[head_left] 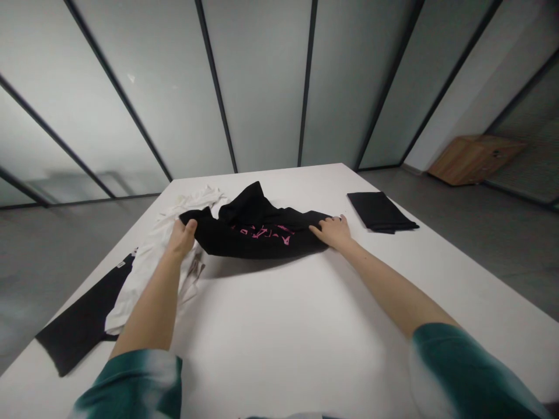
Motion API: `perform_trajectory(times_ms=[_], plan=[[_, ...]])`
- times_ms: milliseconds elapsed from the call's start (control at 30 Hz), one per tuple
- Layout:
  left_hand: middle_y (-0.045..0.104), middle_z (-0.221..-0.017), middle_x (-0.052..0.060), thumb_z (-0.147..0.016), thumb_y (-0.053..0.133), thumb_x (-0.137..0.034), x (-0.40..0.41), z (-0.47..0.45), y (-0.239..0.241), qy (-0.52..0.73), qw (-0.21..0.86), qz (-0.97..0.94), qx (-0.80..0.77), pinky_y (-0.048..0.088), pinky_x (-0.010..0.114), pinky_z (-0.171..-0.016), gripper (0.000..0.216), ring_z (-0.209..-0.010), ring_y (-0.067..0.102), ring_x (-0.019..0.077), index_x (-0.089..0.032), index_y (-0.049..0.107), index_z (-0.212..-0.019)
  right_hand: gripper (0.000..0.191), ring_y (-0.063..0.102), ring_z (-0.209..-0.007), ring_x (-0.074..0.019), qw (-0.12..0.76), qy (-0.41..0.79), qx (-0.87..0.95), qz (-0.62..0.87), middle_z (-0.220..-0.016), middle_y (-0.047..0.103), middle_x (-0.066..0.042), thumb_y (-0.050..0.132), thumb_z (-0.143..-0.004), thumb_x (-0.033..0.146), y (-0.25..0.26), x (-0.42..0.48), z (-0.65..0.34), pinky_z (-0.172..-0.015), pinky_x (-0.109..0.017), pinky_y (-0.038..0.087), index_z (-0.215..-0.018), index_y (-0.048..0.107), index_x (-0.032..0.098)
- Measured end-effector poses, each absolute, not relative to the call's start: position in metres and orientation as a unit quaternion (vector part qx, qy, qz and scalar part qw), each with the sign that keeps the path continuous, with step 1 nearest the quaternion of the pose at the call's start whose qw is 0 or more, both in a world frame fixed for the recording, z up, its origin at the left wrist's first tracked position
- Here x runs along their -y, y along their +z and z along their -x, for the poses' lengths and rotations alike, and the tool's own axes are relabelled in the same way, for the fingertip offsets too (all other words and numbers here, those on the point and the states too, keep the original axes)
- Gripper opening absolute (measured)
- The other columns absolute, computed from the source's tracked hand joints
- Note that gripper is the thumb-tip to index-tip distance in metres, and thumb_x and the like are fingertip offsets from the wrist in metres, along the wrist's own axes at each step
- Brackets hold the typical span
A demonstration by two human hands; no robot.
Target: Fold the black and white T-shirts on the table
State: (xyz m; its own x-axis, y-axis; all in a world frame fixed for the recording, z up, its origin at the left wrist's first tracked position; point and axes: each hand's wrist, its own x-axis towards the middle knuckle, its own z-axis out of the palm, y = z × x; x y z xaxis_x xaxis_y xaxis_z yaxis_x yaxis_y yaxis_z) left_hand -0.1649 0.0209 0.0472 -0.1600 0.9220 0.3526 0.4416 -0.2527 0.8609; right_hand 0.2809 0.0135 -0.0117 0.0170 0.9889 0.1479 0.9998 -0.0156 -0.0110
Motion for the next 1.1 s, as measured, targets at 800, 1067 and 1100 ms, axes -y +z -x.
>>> perform_trajectory(times_ms=[800, 1067, 1100], plan=[[0.071, -0.092, 0.006, -0.069, 0.063, -0.026, -0.062, 0.122, 0.018, 0.468, 0.295, -0.594, -0.584, 0.052, 0.039, -0.088, 0.036, -0.090, 0.066, 0.0233, -0.017, 0.066, -0.103, 0.039, 0.060, -0.107, -0.0309, 0.385, 0.009, 0.476, 0.790, -0.111, 0.066, -0.021, 0.038, -0.088, 0.023, -0.012, -0.026, -0.345, -0.093, -0.041, 0.045, -0.115, 0.061, 0.008], [0.068, -0.070, 0.009, -0.064, 0.073, -0.062, -0.046, 0.133, 0.019, 0.268, 0.368, -0.573, -0.682, 0.052, 0.031, -0.059, 0.049, -0.067, 0.067, 0.0240, -0.017, 0.065, -0.081, 0.052, 0.047, -0.117, -0.0378, 0.450, -0.090, 0.422, 0.782, -0.124, 0.052, -0.022, 0.050, -0.074, 0.022, -0.018, -0.016, -0.375, -0.097, -0.059, 0.037, -0.125, 0.051, 0.011], [0.066, -0.062, 0.008, -0.060, 0.074, -0.066, -0.043, 0.132, 0.018, 0.192, 0.347, -0.607, -0.688, 0.050, 0.031, -0.056, 0.050, -0.063, 0.066, 0.0249, -0.018, 0.064, -0.074, 0.052, 0.046, -0.118, -0.0379, 0.440, -0.098, 0.453, 0.769, -0.124, 0.052, -0.022, 0.050, -0.075, 0.022, -0.018, -0.015, -0.371, -0.097, -0.058, 0.037, -0.125, 0.050, 0.011]])
